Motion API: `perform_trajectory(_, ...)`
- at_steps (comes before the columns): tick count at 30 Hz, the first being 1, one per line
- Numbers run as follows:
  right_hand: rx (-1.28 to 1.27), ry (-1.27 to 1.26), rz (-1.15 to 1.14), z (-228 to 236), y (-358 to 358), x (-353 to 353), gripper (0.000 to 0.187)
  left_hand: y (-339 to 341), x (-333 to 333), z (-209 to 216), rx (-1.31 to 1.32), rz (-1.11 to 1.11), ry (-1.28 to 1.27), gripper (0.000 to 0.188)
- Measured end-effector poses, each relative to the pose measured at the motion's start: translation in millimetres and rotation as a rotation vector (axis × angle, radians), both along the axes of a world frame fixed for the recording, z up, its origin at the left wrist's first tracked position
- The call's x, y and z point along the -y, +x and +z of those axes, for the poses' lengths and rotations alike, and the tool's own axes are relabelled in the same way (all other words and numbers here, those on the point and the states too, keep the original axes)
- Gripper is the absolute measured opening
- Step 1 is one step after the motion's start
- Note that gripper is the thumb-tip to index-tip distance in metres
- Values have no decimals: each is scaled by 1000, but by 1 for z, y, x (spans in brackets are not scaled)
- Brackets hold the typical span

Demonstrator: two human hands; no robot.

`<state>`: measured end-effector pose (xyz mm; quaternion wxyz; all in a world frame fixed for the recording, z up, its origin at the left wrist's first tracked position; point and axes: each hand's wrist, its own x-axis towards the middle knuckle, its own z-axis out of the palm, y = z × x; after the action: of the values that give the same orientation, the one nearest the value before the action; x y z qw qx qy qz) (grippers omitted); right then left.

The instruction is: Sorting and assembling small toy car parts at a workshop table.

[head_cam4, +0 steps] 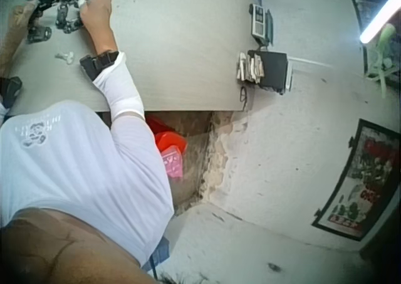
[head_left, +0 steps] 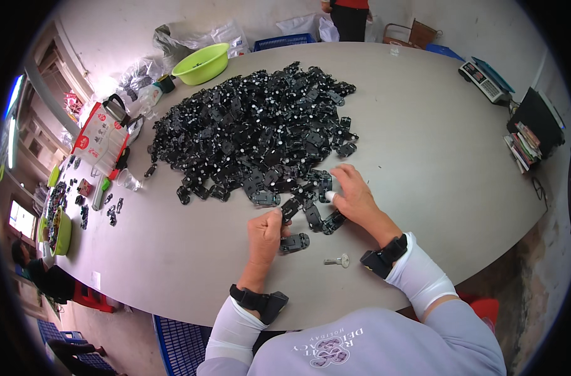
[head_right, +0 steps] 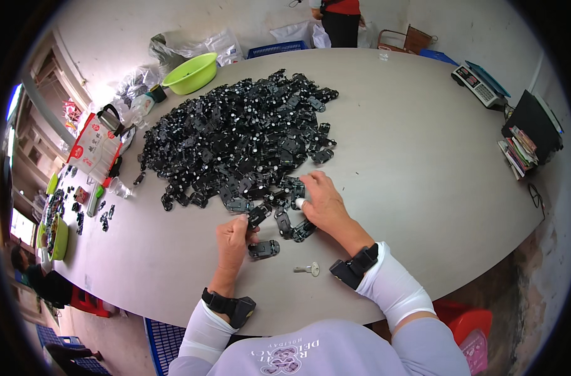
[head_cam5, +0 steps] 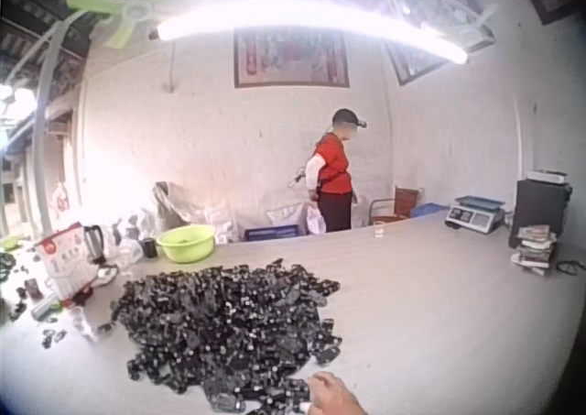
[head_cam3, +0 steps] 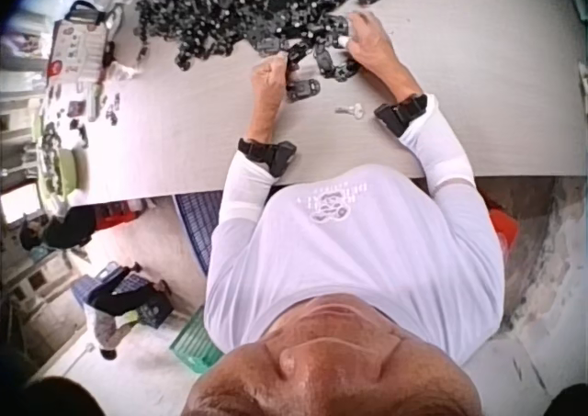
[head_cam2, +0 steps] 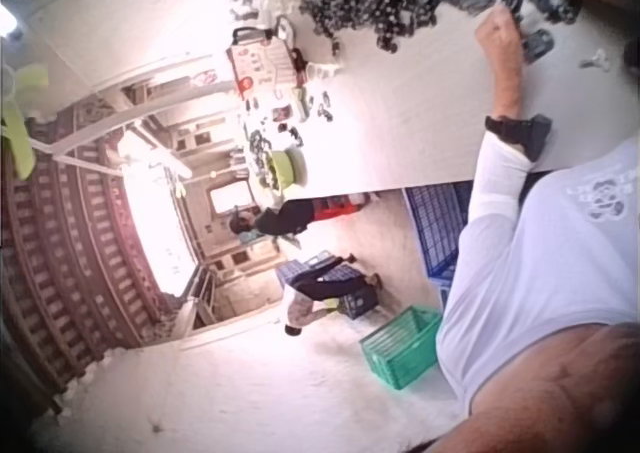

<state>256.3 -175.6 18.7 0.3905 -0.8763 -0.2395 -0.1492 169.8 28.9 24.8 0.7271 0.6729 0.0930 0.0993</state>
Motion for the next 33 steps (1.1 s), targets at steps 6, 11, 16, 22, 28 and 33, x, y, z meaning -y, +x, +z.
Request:
perform_trajectory(6, 2, -226, 127, 5, 4, -6, 53, 2, -1, -1, 71, -43, 245, 30)
perform_trajectory(11, 11, -27, 183, 13, -3, -7, 53, 3, -7, -3, 54, -3, 167, 28)
perform_trajectory(16, 26, -90, 271, 4, -9, 1, 55, 7, -16, -4, 120, 43, 136, 24)
perform_trajectory(22, 58, -276, 402, 8, -28, -17, 51, 5, -21, -7, 82, 21, 200, 19)
perform_trajectory(28, 40, -270, 450, 5, -27, -19, 35, 8, -16, -5, 87, 66, 203, 12)
perform_trajectory(33, 65, -65, 434, -2, -23, -22, 31, 8, -21, -5, 159, 131, 168, 11)
